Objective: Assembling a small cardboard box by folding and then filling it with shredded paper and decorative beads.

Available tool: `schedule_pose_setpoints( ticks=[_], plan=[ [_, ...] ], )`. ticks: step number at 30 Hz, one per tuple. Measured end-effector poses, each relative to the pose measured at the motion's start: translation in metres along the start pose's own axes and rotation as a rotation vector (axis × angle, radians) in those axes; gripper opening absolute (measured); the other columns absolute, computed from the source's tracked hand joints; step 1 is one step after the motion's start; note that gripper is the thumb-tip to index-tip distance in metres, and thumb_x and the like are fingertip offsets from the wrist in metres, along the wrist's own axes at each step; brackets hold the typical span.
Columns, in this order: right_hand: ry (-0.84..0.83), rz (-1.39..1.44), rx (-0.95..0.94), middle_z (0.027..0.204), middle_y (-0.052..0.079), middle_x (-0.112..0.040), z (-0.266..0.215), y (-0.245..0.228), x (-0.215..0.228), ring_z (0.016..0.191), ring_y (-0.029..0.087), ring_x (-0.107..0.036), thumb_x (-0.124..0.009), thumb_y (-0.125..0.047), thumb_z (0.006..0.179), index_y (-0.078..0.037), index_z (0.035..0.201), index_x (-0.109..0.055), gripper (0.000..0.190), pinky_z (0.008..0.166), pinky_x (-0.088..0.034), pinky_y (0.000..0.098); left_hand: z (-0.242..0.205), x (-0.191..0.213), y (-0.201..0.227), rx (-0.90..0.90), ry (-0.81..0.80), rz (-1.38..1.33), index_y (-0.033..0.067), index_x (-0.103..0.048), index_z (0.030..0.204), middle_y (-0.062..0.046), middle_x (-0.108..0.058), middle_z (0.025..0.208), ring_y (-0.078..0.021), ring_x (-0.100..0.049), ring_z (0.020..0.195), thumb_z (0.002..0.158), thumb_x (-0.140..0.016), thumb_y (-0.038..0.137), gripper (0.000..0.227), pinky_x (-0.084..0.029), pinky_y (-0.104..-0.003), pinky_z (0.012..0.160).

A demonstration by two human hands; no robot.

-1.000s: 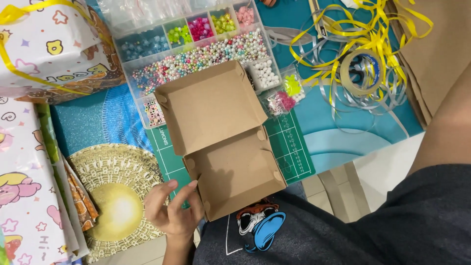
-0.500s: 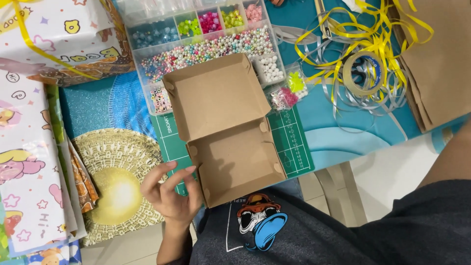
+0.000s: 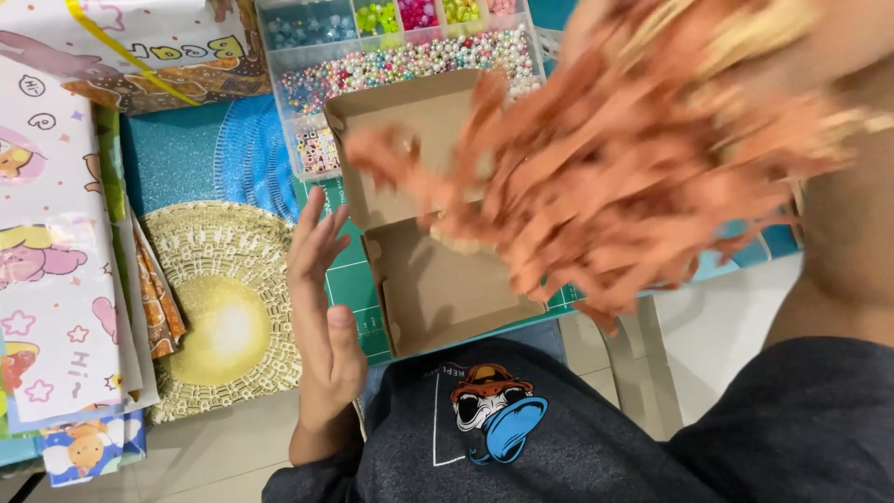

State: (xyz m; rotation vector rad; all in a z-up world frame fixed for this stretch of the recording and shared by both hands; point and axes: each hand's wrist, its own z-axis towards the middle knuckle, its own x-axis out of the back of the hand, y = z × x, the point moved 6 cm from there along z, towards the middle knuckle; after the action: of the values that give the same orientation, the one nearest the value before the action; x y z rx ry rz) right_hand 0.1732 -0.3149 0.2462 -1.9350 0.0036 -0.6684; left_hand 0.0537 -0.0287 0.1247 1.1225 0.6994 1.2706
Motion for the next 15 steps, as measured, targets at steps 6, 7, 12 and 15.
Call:
schedule_pose_setpoints(
  ticks=[6,7,12,15],
  plan=[
    [0.114,-0.159,-0.298,0.128,0.001,-0.069,0.079,0.021,-0.126,0.096,0.016,-0.073,-0.074,-0.002,0.079,-0.022,0.134,-0.054,0.062,0.064,-0.065,0.0287,0.001,-0.008,-0.009,0.065,-0.082,0.052,0.0093,-0.030,0.160,-0.020,-0.022,0.172,-0.0357,-0.027,0.162,0.113,-0.022,0.061,0.070,-0.039,-0.053,0.128],
    [0.113,-0.155,-0.295,0.128,0.001,-0.069,0.084,0.031,-0.146,0.096,0.016,-0.073,-0.074,-0.002,0.079,-0.022,0.134,-0.054,0.062,0.064,-0.065,0.0287,0.000,-0.008,-0.012,0.068,-0.082,0.055,0.0093,-0.030,0.160,-0.020,-0.022,0.172,-0.0357,-0.027,0.162,0.113,-0.022,0.061,0.070,-0.039,-0.053,0.128],
    [0.369,-0.887,-0.084,0.155,0.020,-0.044,0.084,0.040,-0.198,0.135,0.037,-0.051,-0.067,0.006,0.075,-0.016,0.154,-0.039,0.087,0.092,-0.052,0.0480,-0.004,-0.004,-0.014,-0.023,-0.109,0.153,0.0087,-0.034,0.156,-0.021,-0.030,0.168,-0.0378,-0.030,0.161,0.115,-0.023,0.052,0.061,-0.025,-0.054,0.136],
    [0.307,-0.748,-0.091,0.164,0.017,-0.031,0.054,0.008,-0.183,0.144,0.037,-0.041,-0.098,-0.035,0.059,-0.016,0.164,-0.019,0.133,0.101,-0.049,0.0516,-0.011,0.000,-0.017,-0.073,-0.110,0.267,0.0089,-0.046,0.149,-0.020,-0.039,0.161,-0.0383,-0.037,0.156,0.115,-0.025,0.046,0.055,-0.032,-0.056,0.132]
  ],
)
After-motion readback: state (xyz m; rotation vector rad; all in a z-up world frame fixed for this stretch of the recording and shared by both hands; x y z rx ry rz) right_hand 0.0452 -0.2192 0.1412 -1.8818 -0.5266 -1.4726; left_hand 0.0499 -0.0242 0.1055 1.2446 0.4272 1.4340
